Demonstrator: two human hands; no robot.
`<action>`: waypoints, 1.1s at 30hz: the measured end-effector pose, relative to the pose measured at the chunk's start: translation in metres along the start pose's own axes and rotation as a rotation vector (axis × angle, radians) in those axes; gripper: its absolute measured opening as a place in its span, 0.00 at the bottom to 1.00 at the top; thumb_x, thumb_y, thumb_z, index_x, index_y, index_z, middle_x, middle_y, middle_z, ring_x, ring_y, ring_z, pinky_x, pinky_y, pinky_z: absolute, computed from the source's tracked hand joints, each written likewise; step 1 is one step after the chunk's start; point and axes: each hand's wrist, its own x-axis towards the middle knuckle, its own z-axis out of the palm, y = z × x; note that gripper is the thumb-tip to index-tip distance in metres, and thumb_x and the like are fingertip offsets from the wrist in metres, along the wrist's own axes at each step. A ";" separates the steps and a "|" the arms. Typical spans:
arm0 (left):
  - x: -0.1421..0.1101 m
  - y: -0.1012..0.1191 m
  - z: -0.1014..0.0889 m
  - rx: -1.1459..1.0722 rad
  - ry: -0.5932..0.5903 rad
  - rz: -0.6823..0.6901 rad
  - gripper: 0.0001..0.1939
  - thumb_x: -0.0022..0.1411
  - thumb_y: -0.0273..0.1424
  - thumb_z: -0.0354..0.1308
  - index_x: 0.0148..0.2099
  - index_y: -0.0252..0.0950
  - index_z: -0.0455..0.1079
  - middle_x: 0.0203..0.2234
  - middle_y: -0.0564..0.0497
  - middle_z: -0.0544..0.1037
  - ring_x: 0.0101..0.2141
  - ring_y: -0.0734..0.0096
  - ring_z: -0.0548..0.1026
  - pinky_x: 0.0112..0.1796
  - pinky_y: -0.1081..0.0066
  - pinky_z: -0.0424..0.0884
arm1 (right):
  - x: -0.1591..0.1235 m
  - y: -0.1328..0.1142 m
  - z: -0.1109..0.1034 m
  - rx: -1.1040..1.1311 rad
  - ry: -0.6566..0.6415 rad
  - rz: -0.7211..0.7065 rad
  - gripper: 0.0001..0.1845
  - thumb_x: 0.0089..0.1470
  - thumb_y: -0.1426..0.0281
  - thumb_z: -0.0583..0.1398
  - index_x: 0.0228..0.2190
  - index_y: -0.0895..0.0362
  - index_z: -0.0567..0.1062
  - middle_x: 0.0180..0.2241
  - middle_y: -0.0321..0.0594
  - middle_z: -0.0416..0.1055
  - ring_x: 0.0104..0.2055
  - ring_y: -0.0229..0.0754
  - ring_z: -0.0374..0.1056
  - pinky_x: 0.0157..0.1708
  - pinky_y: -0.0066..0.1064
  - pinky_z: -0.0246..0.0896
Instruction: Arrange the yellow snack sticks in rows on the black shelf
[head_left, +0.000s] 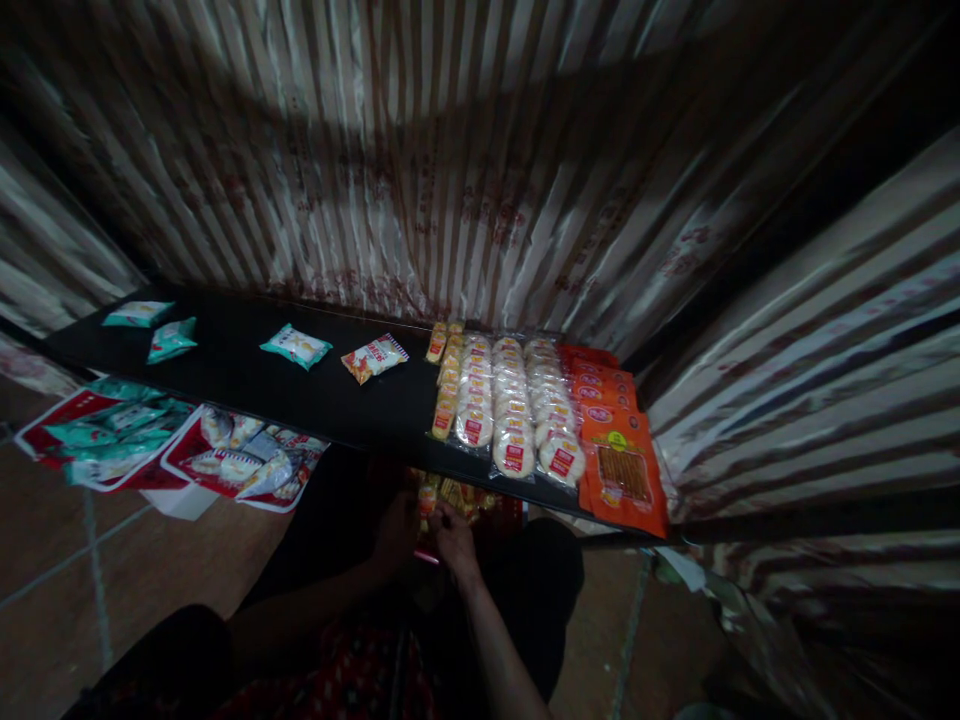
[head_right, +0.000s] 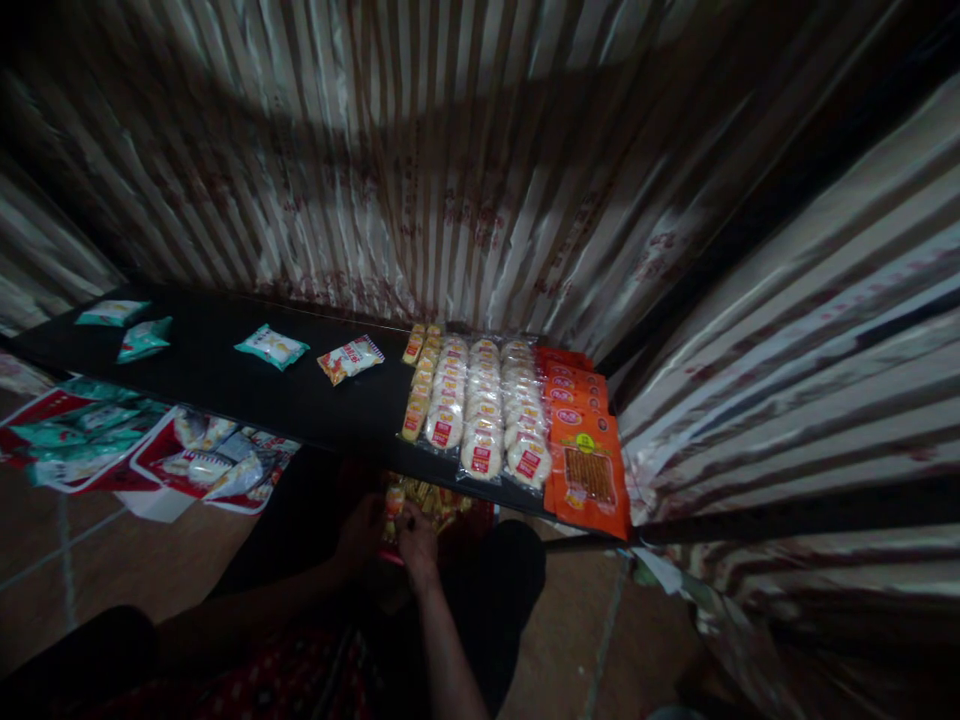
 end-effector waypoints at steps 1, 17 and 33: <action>-0.001 0.001 -0.001 0.013 0.006 0.024 0.11 0.54 0.24 0.53 0.41 0.37 0.65 0.38 0.46 0.74 0.41 0.63 0.72 0.46 0.66 0.64 | -0.001 -0.004 0.000 -0.050 0.010 -0.035 0.10 0.38 0.65 0.61 0.28 0.49 0.79 0.27 0.37 0.74 0.34 0.49 0.68 0.39 0.38 0.59; 0.013 0.059 -0.024 0.007 0.192 0.317 0.11 0.58 0.31 0.51 0.44 0.36 0.67 0.40 0.45 0.74 0.43 0.62 0.71 0.48 0.65 0.64 | -0.002 -0.090 0.015 -0.181 0.071 -0.323 0.20 0.45 0.66 0.58 0.42 0.54 0.75 0.37 0.43 0.72 0.39 0.46 0.68 0.42 0.34 0.61; 0.075 0.081 -0.033 -0.105 0.226 0.320 0.17 0.55 0.34 0.54 0.48 0.36 0.64 0.41 0.46 0.75 0.42 0.63 0.74 0.45 0.61 0.70 | 0.026 -0.135 0.047 -0.155 0.028 -0.447 0.26 0.52 0.68 0.53 0.53 0.59 0.65 0.50 0.48 0.70 0.49 0.44 0.68 0.49 0.36 0.62</action>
